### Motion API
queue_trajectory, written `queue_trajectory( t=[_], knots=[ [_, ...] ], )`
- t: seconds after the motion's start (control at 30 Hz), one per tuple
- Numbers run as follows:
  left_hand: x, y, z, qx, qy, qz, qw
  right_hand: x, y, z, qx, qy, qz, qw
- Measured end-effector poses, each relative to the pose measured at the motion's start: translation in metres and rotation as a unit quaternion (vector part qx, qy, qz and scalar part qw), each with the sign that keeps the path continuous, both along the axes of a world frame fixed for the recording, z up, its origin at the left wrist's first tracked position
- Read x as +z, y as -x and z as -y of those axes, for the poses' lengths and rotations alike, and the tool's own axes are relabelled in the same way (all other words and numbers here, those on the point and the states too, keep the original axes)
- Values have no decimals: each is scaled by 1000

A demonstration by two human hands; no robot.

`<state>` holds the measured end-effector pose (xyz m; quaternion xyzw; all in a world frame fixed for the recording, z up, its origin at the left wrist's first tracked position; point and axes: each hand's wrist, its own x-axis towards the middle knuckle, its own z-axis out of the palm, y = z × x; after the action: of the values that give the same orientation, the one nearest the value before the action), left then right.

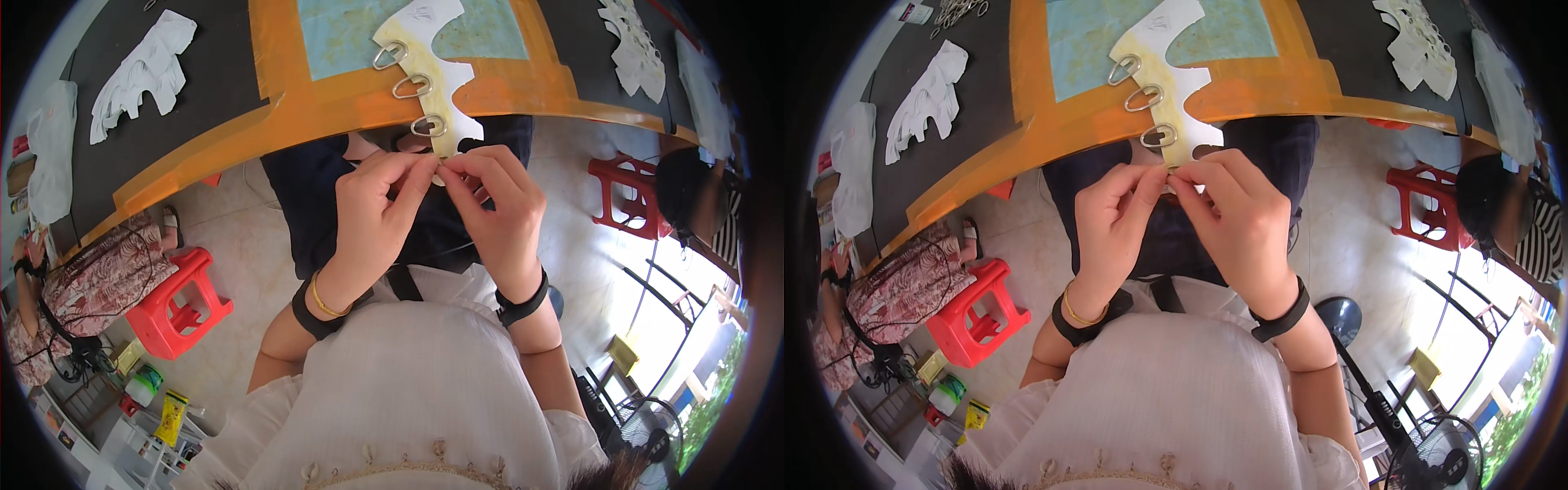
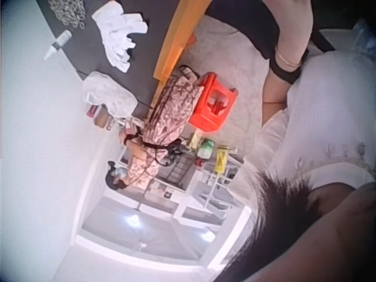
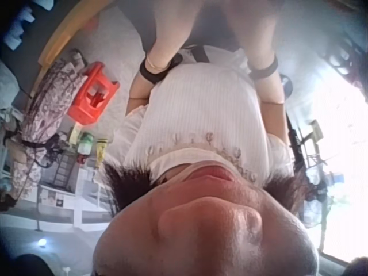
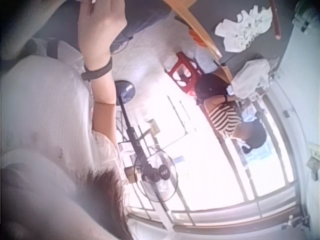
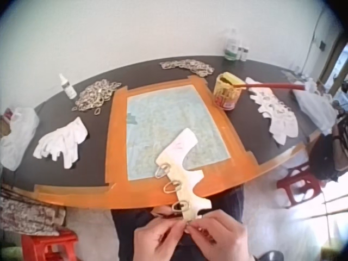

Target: Attaching metal rings to pre-cut holes in shoe upper components.

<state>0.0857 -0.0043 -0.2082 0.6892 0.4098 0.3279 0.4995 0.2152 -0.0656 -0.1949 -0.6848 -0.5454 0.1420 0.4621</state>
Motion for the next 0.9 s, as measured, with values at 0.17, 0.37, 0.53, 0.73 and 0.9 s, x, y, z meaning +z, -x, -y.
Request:
queue_trajectory(
  t=[0.17,0.37,0.53,0.73,0.9],
  knots=[
    [-5,5,-1,0,152,99,983,5,-1,1,16,74,-215,974],
    [-3,5,-5,-27,289,197,937,-1,5,3,-22,87,-406,909],
    [-10,8,-3,-25,234,111,966,-4,4,2,-13,20,-121,992],
    [-14,9,-1,-9,159,81,984,-5,7,1,3,-61,48,997],
    [-11,8,-1,-21,185,119,975,2,6,2,-1,-9,-40,999]
  ],
)
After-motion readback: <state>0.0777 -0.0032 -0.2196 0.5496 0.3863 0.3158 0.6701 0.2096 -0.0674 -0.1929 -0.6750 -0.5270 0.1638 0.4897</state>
